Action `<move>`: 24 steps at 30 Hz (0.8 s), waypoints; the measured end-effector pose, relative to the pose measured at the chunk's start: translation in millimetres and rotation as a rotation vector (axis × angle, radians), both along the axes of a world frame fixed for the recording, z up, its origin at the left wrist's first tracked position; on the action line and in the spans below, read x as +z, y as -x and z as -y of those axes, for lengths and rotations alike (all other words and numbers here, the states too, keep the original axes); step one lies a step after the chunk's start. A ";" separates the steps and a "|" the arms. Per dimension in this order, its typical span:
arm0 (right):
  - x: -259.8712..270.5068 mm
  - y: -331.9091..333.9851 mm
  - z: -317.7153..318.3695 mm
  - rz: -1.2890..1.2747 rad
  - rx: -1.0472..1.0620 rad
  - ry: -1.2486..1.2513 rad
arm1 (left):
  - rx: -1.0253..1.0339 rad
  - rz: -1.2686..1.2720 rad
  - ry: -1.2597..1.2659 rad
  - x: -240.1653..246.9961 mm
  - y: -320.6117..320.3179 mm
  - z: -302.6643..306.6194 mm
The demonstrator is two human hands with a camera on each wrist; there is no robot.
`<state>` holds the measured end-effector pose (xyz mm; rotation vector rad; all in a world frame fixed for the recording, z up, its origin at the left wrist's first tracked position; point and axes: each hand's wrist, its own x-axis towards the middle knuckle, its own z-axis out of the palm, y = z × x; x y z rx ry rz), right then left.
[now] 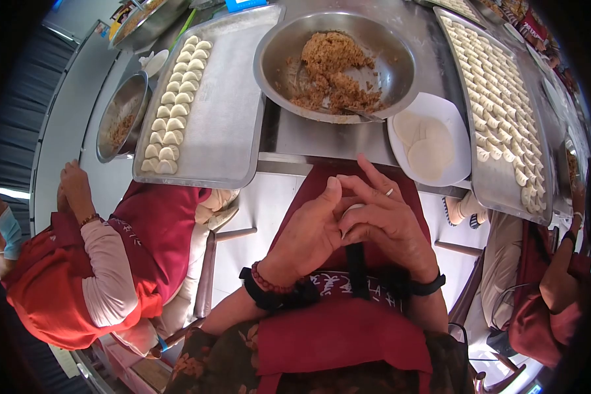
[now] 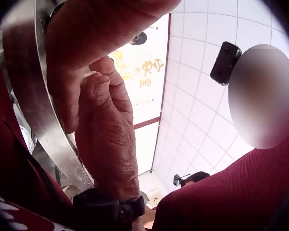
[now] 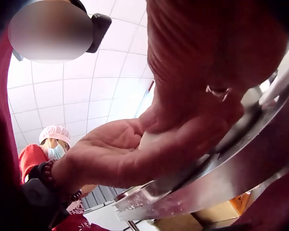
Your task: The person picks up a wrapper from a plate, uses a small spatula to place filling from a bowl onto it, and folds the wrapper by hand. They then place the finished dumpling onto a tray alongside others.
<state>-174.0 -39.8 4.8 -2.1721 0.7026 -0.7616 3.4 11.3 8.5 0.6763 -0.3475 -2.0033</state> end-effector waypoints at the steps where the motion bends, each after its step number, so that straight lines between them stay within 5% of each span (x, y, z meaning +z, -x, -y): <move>1: -0.7 0.6 -0.4 -0.027 0.005 0.040 | 0.009 0.008 -0.009 0.3 0.6 -0.2; 5: -7.5 0.4 -3.9 -0.036 0.014 0.149 | 0.010 0.065 -0.066 4.9 3.7 0.4; 11: -7.8 -2.7 -2.0 -0.003 0.089 0.057 | 0.001 0.074 -0.107 1.0 3.5 -1.3; 17: -3.8 3.4 -0.6 0.135 0.012 -0.182 | -0.015 0.020 -0.079 3.2 -0.1 4.3; 24: -16.0 3.8 3.0 0.274 -0.088 -0.182 | -0.088 -0.052 -0.062 3.7 -4.9 16.6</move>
